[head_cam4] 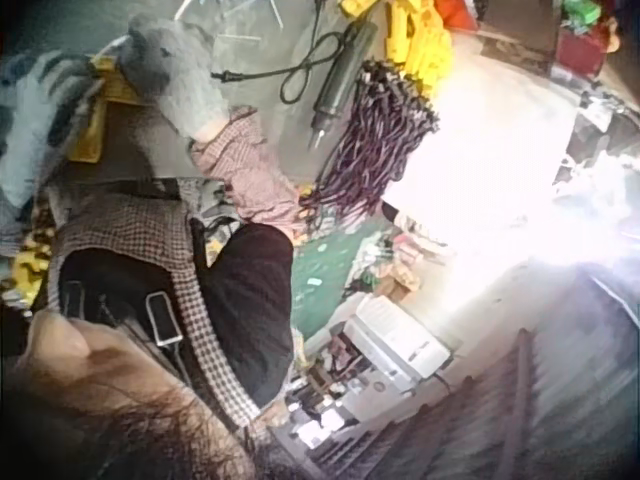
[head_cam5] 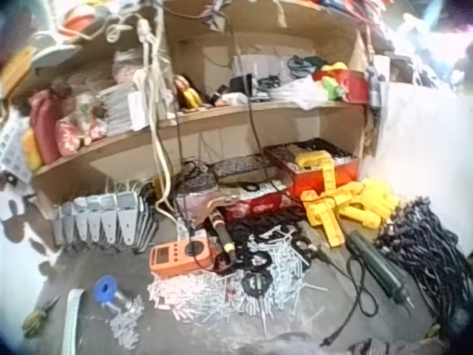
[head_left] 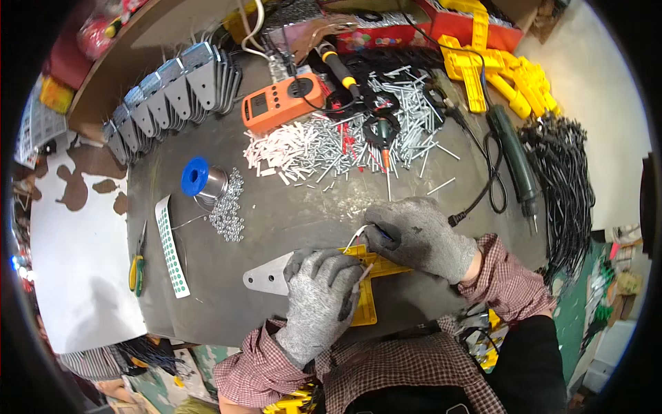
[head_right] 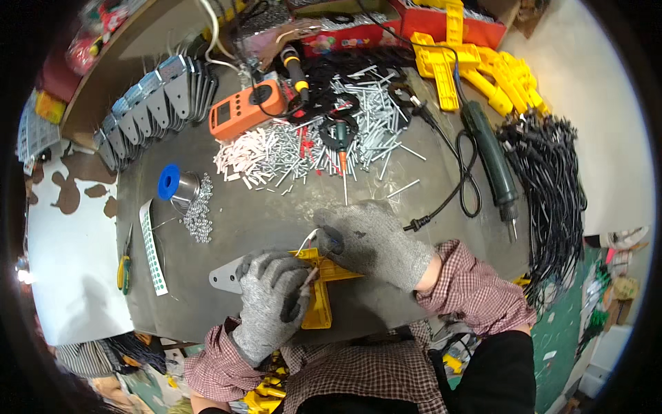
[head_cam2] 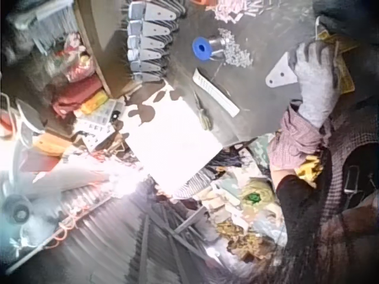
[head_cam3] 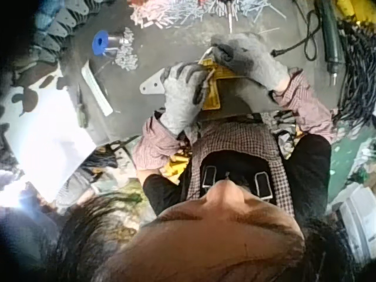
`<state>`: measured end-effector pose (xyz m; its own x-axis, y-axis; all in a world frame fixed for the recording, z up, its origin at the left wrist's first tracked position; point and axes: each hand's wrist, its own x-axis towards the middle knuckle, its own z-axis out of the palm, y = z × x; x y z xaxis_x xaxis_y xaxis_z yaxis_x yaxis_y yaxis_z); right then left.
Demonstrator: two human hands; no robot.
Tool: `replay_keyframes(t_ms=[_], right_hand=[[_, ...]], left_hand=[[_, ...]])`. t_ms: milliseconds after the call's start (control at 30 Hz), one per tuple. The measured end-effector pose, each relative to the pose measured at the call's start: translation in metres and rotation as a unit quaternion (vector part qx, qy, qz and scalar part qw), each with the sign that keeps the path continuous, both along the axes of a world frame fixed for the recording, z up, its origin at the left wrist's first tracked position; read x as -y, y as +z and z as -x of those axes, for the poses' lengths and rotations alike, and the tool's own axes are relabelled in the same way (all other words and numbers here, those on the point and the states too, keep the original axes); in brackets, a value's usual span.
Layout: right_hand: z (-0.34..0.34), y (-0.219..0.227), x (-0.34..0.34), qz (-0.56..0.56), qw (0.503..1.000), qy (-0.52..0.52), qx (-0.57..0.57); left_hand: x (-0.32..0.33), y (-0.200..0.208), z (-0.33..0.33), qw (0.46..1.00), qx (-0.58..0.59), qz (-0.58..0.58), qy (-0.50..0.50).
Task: The person solders wires to an electrical component using a soldering iron, fits the wiring and heating assembly into a yellow plastic tool housing, and fastens the casing together using an electric screwdriver.
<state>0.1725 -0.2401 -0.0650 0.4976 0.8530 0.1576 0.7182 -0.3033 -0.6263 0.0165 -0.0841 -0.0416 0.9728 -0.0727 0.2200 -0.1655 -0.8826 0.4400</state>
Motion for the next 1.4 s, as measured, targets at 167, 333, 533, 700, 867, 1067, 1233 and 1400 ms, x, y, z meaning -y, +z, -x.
replay_keyframes(t_ms=[167, 333, 533, 700, 867, 1067, 1233, 1400], right_hand=[[-0.002, -0.009, -0.001, 0.008, 1.000, -0.004, 0.016], [-0.002, -0.007, -0.001, 0.002, 0.999, -0.016, -0.040], [-0.005, 0.000, 0.000, 0.040, 0.999, -0.017, -0.018], [-0.075, 0.049, 0.009, 0.033, 0.994, 0.042, -0.099], [-0.111, 0.030, -0.022, 0.025, 0.986, -0.080, 0.143], [-0.072, 0.054, -0.028, 0.091, 0.967, -0.213, 0.110], [-0.082, -0.007, -0.037, 0.018, 0.965, -0.227, 0.126], [-0.046, 0.055, -0.026, -0.142, 0.968, -0.181, -0.101]], left_hand=[[-0.001, 0.001, -0.011, 0.998, -0.007, 0.046, 0.044], [0.005, 0.000, -0.012, 0.999, -0.002, -0.023, 0.035], [0.006, 0.002, -0.010, 0.997, 0.019, -0.046, 0.052], [0.002, 0.001, -0.008, 0.998, -0.023, -0.058, -0.013], [0.001, 0.003, 0.003, 0.999, -0.041, 0.017, -0.003], [-0.002, -0.008, 0.020, 1.000, -0.005, -0.015, 0.005], [0.002, -0.021, 0.021, 0.998, 0.042, -0.055, 0.000], [-0.006, -0.025, 0.034, 0.997, 0.025, -0.069, 0.009]])
